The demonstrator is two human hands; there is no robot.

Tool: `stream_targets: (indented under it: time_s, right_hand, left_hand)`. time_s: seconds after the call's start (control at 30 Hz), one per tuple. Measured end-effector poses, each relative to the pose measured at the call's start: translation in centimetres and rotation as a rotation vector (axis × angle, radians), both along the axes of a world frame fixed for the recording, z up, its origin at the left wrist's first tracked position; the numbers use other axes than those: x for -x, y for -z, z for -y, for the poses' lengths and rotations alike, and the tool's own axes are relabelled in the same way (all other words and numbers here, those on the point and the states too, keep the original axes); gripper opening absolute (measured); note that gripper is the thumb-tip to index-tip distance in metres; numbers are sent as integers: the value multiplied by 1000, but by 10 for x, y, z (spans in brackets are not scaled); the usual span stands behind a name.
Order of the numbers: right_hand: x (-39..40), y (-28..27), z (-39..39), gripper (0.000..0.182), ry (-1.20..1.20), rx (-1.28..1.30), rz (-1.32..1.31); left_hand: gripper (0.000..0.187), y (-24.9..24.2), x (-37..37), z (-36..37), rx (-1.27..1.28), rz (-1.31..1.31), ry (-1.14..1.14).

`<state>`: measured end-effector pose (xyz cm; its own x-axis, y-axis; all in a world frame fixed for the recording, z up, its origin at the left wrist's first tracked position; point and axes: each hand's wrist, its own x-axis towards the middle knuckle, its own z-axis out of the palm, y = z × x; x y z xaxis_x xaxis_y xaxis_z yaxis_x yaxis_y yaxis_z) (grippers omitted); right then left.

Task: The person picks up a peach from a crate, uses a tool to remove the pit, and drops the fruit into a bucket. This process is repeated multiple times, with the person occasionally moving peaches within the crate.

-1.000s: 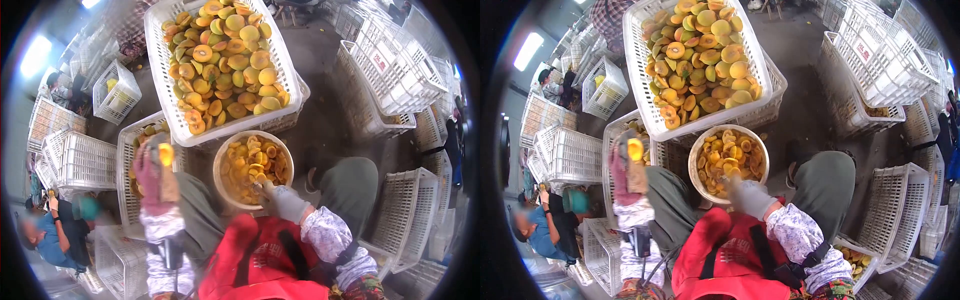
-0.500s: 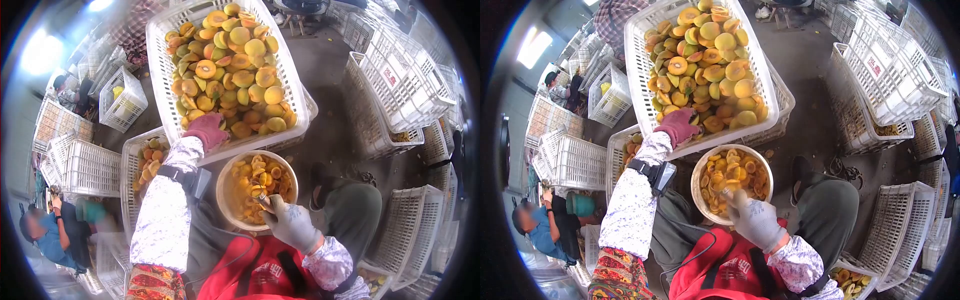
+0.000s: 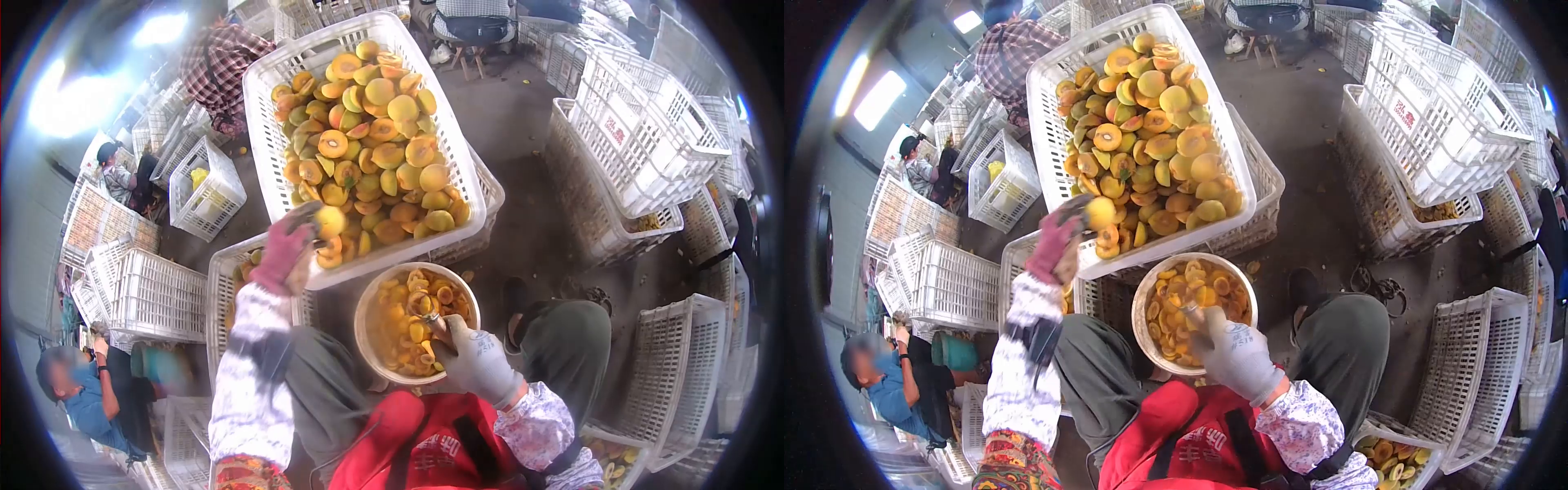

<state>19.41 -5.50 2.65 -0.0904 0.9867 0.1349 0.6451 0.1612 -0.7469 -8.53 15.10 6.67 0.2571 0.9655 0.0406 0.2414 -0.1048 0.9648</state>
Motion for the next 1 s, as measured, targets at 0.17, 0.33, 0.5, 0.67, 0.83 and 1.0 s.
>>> stream_targets:
  time_s: [0.17, 0.33, 0.5, 0.67, 0.83, 1.0]
  right_hand:
    - [-10, -7, 1, 27, 31, -21, -4]
    - [-11, -19, -1, 25, 19, -15, -31]
    - [-9, -9, -2, 25, 26, -40, 22]
    - [-14, -10, 0, 26, 40, -57, 61]
    - [-12, -12, -6, 27, 28, -148, 12]
    - [5, -8, -10, 28, 28, -146, -54]
  left_hand:
    - [39, -66, 84, 71, -40, 39, -121]
    - [46, -79, 79, 83, -312, -1299, -349]
    - [42, -29, -11, 18, -613, -1411, 294]
    - [34, 24, -34, -38, -963, -1833, 659]
    - [34, -2, -43, -20, -318, -1641, 493]
    - [39, 2, -31, 0, -149, -1345, 217]
